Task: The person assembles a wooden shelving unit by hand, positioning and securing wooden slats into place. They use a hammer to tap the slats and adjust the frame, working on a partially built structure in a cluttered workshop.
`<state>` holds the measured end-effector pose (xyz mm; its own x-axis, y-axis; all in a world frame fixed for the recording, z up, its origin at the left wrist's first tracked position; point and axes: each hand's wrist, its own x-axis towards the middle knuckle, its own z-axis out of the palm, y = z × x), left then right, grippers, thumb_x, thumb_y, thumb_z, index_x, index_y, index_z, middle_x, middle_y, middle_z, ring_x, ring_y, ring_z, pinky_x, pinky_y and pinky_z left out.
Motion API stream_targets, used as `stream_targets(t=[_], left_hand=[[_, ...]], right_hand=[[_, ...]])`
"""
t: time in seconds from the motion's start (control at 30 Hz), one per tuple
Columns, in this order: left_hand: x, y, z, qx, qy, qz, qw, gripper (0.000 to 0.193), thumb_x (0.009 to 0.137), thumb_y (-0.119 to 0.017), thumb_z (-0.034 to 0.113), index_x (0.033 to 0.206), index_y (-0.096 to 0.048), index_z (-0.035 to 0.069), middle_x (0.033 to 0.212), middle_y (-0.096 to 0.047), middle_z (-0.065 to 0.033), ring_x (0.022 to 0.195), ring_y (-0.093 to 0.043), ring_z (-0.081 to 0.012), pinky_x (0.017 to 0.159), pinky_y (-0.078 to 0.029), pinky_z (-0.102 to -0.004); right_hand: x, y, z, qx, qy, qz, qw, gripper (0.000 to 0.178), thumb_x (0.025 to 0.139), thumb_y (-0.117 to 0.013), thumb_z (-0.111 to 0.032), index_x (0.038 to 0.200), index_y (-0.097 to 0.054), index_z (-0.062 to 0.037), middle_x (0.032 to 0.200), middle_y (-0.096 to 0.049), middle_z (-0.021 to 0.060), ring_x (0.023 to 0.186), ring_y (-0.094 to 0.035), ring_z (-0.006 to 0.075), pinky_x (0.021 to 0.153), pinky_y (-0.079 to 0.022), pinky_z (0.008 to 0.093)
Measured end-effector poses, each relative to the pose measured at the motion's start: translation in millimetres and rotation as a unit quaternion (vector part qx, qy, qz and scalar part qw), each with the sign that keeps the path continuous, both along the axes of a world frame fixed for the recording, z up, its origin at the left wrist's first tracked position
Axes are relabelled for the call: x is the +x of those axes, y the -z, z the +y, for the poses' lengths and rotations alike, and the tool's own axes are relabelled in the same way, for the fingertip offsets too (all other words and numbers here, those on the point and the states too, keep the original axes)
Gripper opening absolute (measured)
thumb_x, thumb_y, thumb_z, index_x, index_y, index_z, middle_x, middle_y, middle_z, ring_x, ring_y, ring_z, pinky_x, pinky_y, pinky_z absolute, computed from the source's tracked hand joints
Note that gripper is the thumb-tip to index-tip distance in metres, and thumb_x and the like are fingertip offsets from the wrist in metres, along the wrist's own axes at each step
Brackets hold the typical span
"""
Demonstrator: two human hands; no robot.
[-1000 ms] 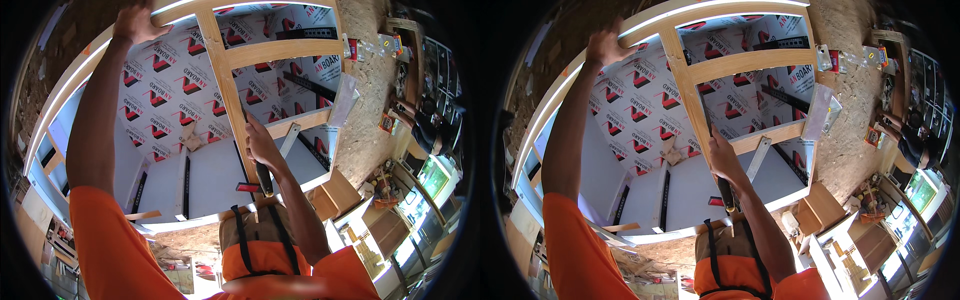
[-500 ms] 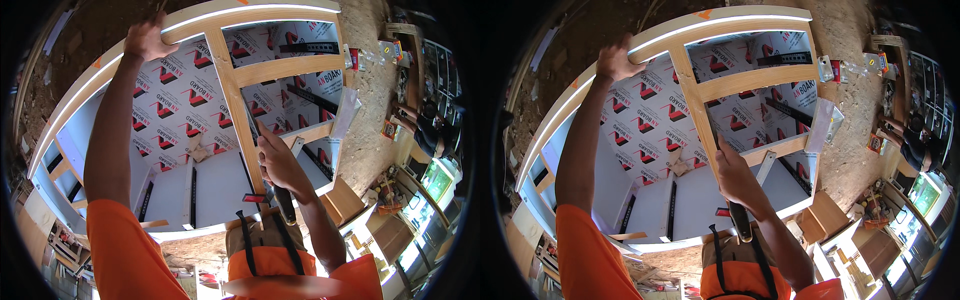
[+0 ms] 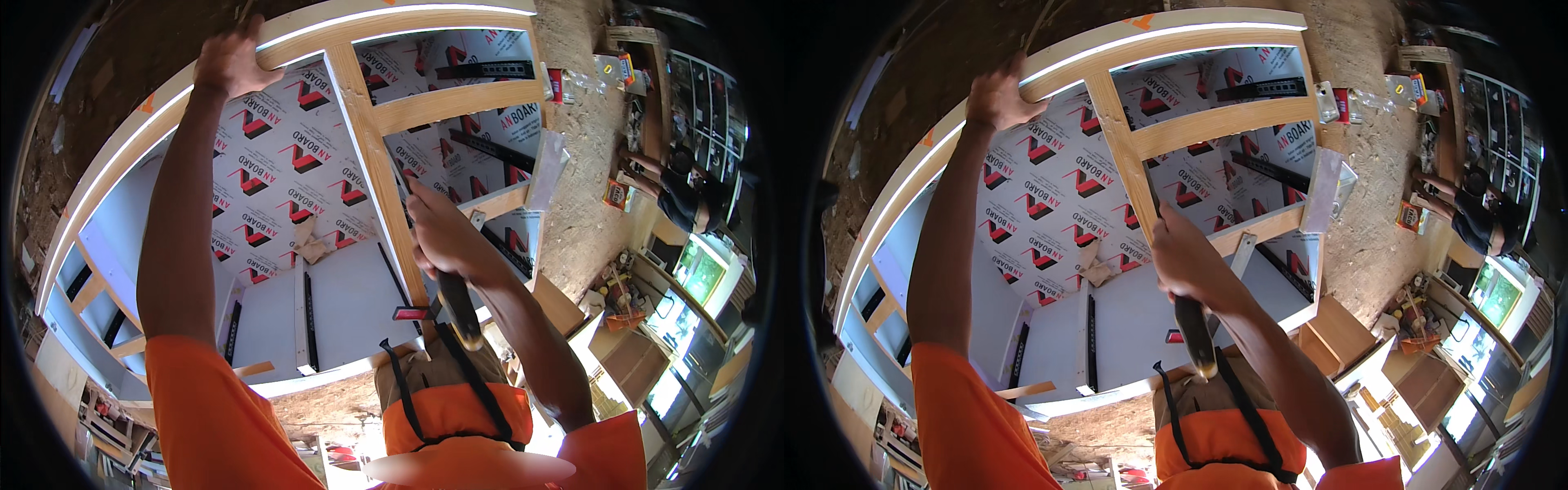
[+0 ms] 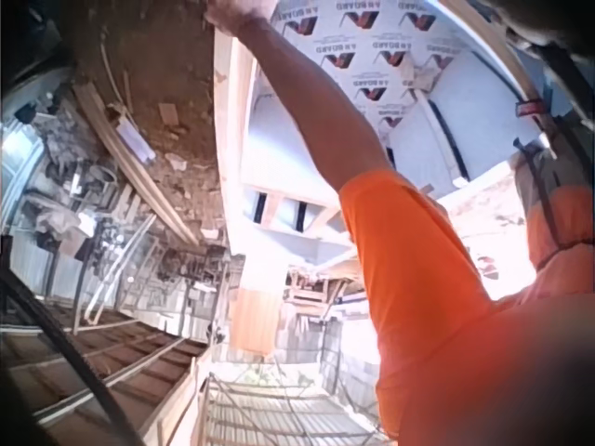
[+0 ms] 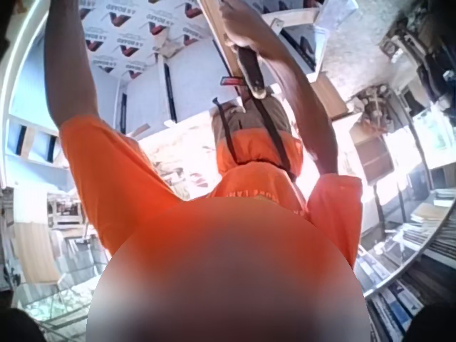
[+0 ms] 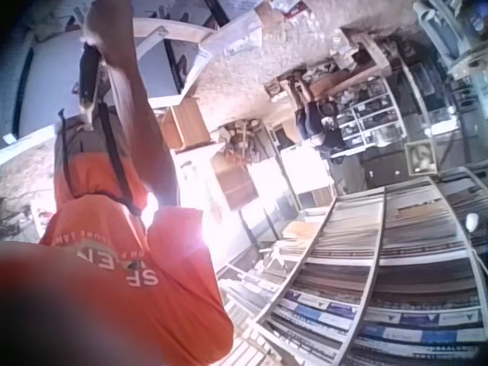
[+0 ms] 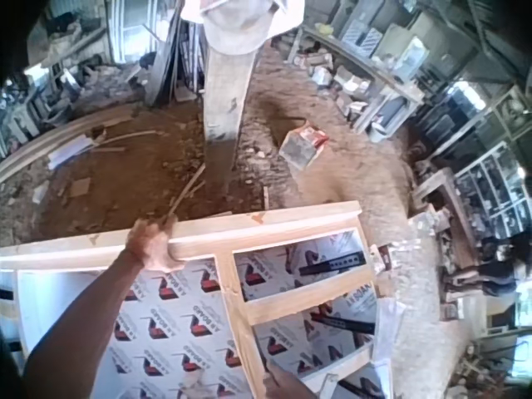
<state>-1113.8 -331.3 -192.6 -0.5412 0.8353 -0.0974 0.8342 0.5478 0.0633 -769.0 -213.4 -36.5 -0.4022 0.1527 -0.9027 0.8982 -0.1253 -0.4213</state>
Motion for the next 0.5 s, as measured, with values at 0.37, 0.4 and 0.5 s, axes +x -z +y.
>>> stream_targets(t=[0.37,0.4,0.5], left_hand=[[-4.0,-0.9,-2.2,-0.020,0.011,-0.011,1.000,0.084,0.076,-0.080,0.054,0.136,-0.046,0.007,0.111,-0.074,-0.0218,0.094,-0.076,-0.0352,0.086,-0.062,-0.0481],[-3.5,-2.3,-2.6,-0.018,0.010,-0.011,1.000,0.084,0.076,-0.080,0.054,0.137,-0.046,0.006,0.113,-0.073,-0.0219,0.095,-0.076,-0.0350,0.086,-0.062,-0.0478],[-2.7,-7.1,-0.9,-0.027,0.008,-0.010,1.000,0.085,0.076,-0.080,0.054,0.138,-0.046,0.006,0.116,-0.072,-0.0219,0.096,-0.076,-0.0348,0.085,-0.062,-0.0467]], right_hand=[[-7.2,4.5,14.2,-0.087,0.128,-0.090,0.984,0.046,0.109,-0.036,-0.028,0.155,-0.039,-0.0224,0.073,-0.036,-0.0041,0.051,-0.039,0.0064,0.043,-0.035,0.0231],[-3.3,-6.5,14.5,-0.107,0.130,-0.080,0.983,0.047,0.109,-0.036,-0.028,0.156,-0.038,-0.0244,0.073,-0.036,-0.0041,0.050,-0.038,0.0065,0.043,-0.035,0.0230],[-9.9,-21.8,14.1,-0.092,0.138,-0.113,0.980,0.042,0.109,-0.037,-0.029,0.151,-0.042,-0.0262,0.071,-0.036,-0.0047,0.048,-0.036,0.0062,0.043,-0.034,0.0242]])
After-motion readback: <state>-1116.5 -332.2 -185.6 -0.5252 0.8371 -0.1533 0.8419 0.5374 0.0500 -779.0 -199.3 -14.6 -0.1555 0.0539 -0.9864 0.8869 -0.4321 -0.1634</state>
